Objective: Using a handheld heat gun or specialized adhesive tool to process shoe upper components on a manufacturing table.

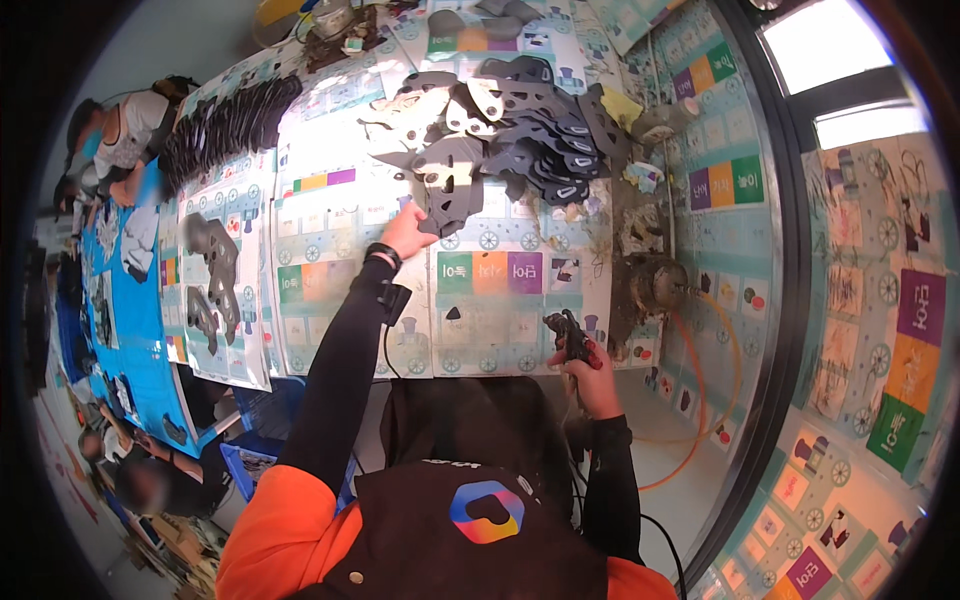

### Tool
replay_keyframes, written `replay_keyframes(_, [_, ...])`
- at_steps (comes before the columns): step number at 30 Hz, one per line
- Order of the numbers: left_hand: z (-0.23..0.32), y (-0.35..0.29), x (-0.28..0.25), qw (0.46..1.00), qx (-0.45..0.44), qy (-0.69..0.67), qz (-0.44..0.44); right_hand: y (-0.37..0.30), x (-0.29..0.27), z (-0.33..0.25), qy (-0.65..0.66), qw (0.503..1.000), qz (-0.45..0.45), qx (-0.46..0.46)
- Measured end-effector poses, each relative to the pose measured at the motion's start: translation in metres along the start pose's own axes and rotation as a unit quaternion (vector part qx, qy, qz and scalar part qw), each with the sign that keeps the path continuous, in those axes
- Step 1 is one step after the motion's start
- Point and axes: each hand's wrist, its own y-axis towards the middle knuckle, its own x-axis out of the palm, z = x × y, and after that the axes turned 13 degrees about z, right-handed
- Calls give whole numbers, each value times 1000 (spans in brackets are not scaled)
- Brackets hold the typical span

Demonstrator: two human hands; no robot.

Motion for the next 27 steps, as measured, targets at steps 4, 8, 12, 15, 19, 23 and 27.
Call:
replay_keyframes(4, [6, -16, -9, 872, -240, -398, -154, 1, 4, -4, 7, 999, -14, 36])
replay_keyframes(8, [-6, -63, -4, 785, -272, -518, -203, 5, 12, -7, 1, 999, -46, 29])
replay_keyframes(12, [-12, -138, 11, 842, -270, -364, -292, 8, 22, -7, -20, 995, -95, 35])
replay_keyframes(15, [-9, -160, 31, 932, -204, -165, -251, 11, 33, 4, -66, 991, -108, 51])
replay_keyframes(19, [-12, -176, 54, 998, -20, -24, -53, 12, 49, 18, -121, 980, -143, 60])
replay_keyframes(23, [-3, -179, 53, 999, -25, -24, -27, 10, 63, 23, -153, 975, -149, 65])
replay_keyframes(27, [-1, -177, 51, 999, -14, 20, -43, 14, 72, 26, -169, 971, -153, 65])
